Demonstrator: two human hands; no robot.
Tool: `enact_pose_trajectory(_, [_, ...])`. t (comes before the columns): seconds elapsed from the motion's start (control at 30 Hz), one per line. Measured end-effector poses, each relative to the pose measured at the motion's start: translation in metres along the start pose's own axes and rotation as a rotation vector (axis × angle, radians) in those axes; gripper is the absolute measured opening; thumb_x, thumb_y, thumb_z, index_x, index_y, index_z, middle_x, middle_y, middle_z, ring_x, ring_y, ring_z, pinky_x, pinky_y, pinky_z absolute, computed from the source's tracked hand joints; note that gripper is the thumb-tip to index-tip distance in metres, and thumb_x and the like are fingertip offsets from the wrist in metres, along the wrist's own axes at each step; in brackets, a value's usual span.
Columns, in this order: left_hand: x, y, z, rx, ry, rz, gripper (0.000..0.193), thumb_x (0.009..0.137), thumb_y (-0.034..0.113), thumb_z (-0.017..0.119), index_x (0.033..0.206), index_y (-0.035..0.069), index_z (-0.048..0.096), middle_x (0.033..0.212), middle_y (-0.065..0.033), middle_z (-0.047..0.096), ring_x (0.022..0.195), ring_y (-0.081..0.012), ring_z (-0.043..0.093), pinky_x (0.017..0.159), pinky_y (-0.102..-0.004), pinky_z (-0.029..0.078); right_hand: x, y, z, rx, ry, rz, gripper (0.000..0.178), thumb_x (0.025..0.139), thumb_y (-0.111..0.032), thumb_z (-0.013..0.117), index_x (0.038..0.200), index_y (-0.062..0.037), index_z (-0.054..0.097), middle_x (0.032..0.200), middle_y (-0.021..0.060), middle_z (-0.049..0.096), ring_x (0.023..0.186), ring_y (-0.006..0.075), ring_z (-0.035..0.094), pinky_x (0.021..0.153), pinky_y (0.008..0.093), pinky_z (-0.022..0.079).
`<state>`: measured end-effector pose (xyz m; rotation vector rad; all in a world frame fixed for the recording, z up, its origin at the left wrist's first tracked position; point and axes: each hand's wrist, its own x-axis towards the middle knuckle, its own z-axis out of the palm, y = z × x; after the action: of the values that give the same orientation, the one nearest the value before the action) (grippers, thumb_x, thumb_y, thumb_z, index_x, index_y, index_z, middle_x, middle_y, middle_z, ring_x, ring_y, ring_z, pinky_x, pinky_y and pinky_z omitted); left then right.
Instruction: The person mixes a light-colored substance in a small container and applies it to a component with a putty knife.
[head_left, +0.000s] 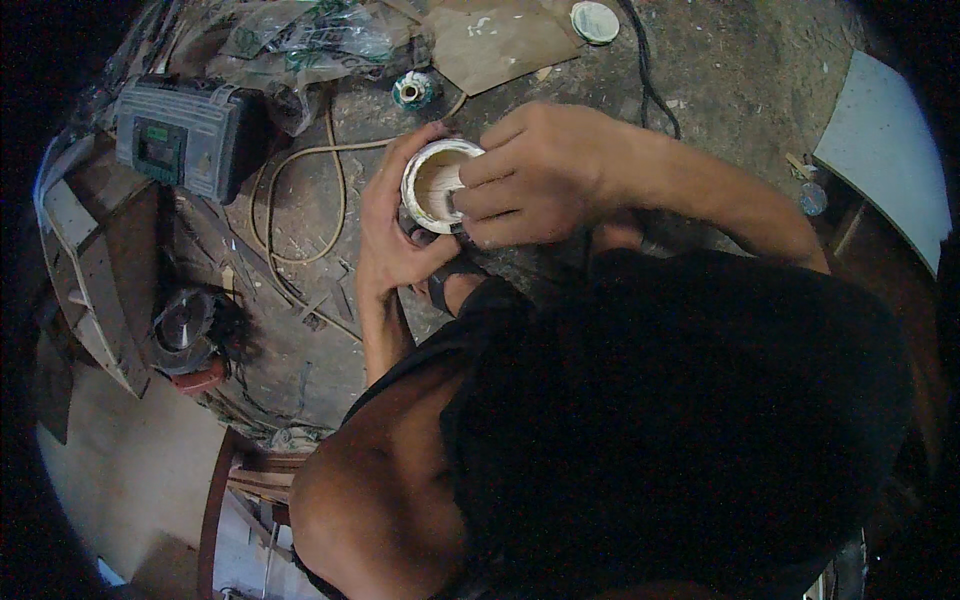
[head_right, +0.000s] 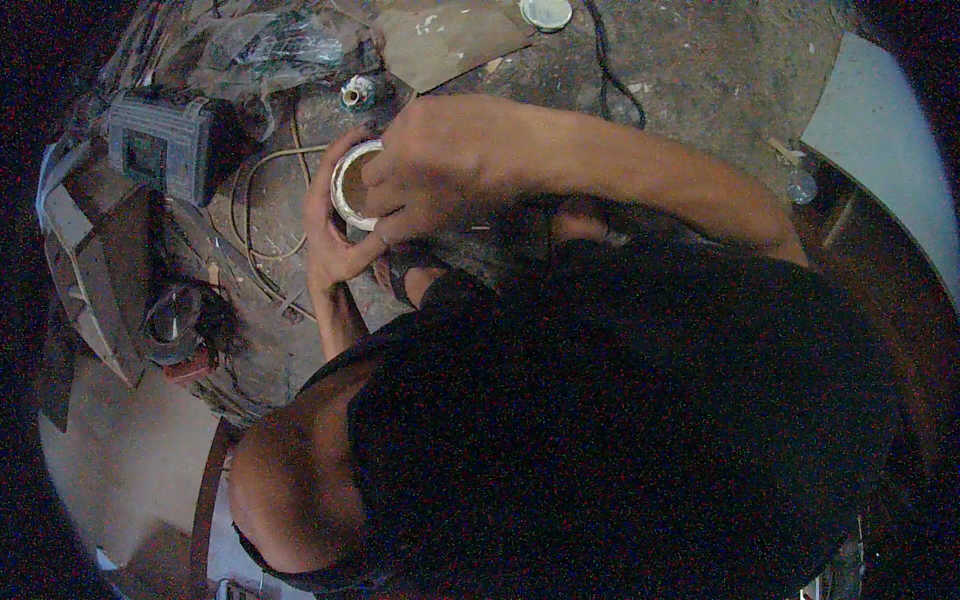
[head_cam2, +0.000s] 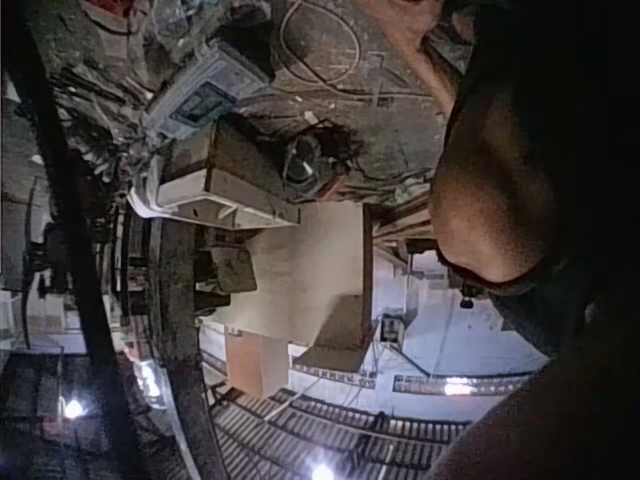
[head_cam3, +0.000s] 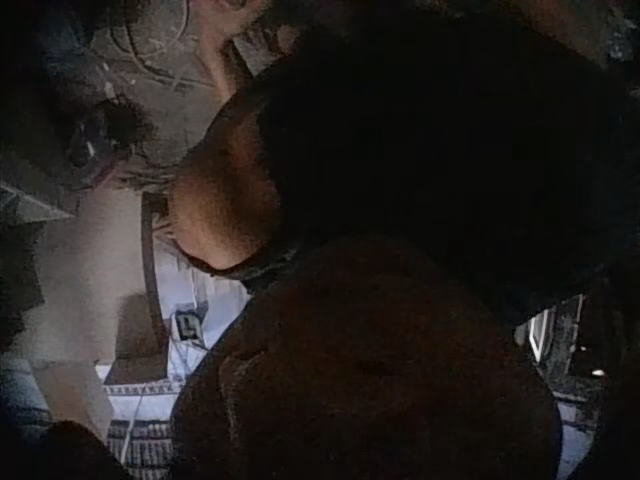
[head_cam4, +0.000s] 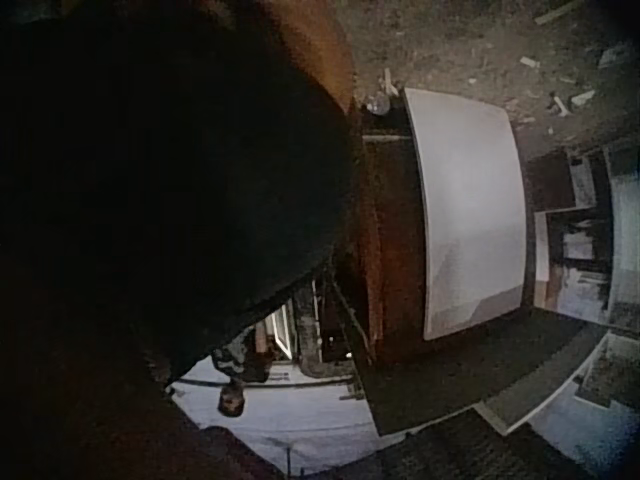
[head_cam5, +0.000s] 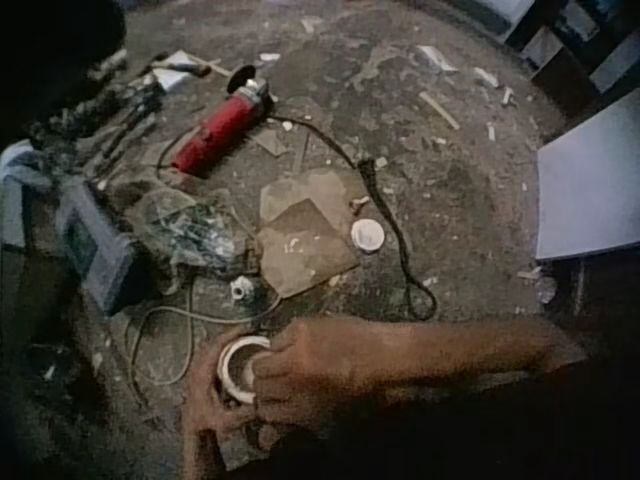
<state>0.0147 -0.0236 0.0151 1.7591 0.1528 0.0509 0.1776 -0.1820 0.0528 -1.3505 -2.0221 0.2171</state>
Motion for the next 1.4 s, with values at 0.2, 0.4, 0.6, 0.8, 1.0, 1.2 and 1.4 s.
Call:
enact_pose_trajectory(0.2, [-0.005, 0.002, -0.002, -0.027, 0.034, -0.058, 0.085, 0.053, 0.023, 0.072, 0.132, -0.001, 0.051, 0.121, -0.0182, 0.059, 0.113, -0.032, 0.059, 0.099, -0.0388, 0.043, -0.002, -0.008, -0.008, 0.084, 0.022, 0.119, 0.013, 0.081, -0.02, 0.065, 0.087, -0.0093, 0.064, 0.082, 0.005, 0.056, 0.068, 0.0232, 0.059, 0.058, 0.034, 0.049])
enact_pose_trajectory(0.4, [-0.004, 0.009, -0.006, 0.015, 0.031, -0.036, 0.084, 0.052, 0.022, 0.072, 0.13, -0.001, 0.052, 0.121, -0.0189, 0.059, 0.114, -0.0339, 0.058, 0.1, -0.0402, 0.043, -0.004, -0.008, -0.012, 0.213, 0.099, 0.251, 0.019, 0.083, -0.014, 0.067, 0.097, -0.0032, 0.066, 0.091, 0.0094, 0.062, 0.077, 0.0277, 0.063, 0.063, 0.038, 0.051])
enact_pose_trajectory(0.6, [0.0, 0.018, -0.01, 0.251, 0.055, 0.125, 0.078, 0.055, 0.021, 0.072, 0.128, 0.0, 0.055, 0.125, -0.0192, 0.058, 0.117, -0.0376, 0.055, 0.102, -0.0446, 0.041, -0.002, -0.004, -0.012, -0.021, 0.213, 0.154, 0.018, 0.076, -0.015, 0.064, 0.093, -0.0075, 0.063, 0.091, 0.0053, 0.06, 0.082, 0.0238, 0.062, 0.062, 0.0349, 0.052])
enact_pose_trajectory(0.8, [0.005, 0.027, -0.01, 0.385, 0.064, 0.174, 0.081, 0.054, 0.022, 0.074, 0.13, 0.003, 0.056, 0.125, -0.0184, 0.057, 0.115, -0.0383, 0.054, 0.1, -0.0461, 0.042, -0.009, -0.003, 0.003, -0.131, 0.19, 0.101, 0.033, 0.073, -0.009, 0.065, 0.105, -0.0026, 0.065, 0.094, 0.0084, 0.062, 0.083, 0.0261, 0.063, 0.064, 0.0365, 0.053])
enact_pose_trajectory(1.0, [0.003, 0.028, -0.01, 0.474, 0.087, 0.191, 0.082, 0.054, 0.023, 0.074, 0.131, 0.004, 0.056, 0.123, -0.0184, 0.058, 0.114, -0.0385, 0.053, 0.099, -0.0461, 0.042, -0.006, -0.008, 0.014, 0.063, 0.189, 0.266, 0.023, 0.07, -0.007, 0.065, 0.092, -0.0066, 0.06, 0.087, 0.008, 0.057, 0.079, 0.028, 0.061, 0.063, 0.0393, 0.052])
enact_pose_trajectory(1.2, [-0.001, 0.02, -0.009, 0.433, 0.161, 0.155, 0.081, 0.055, 0.021, 0.075, 0.132, 0.002, 0.055, 0.125, -0.0196, 0.057, 0.114, -0.0382, 0.053, 0.099, -0.0458, 0.042, -0.007, -0.005, 0.015, 0.133, 0.316, 0.413, 0.026, 0.07, -0.005, 0.066, 0.095, -0.0088, 0.059, 0.084, 0.0082, 0.057, 0.078, 0.0309, 0.062, 0.065, 0.0413, 0.053])
enact_pose_trajectory(1.4, [0.002, 0.022, -0.007, 0.449, 0.156, 0.157, 0.082, 0.055, 0.021, 0.077, 0.132, 0.002, 0.055, 0.126, -0.02, 0.057, 0.114, -0.0373, 0.054, 0.097, -0.0455, 0.043, -0.002, -0.002, 0.011, 0.002, 0.29, 0.344, 0.028, 0.069, -0.006, 0.066, 0.096, -0.0072, 0.06, 0.086, 0.0082, 0.059, 0.081, 0.0294, 0.063, 0.067, 0.0403, 0.053])
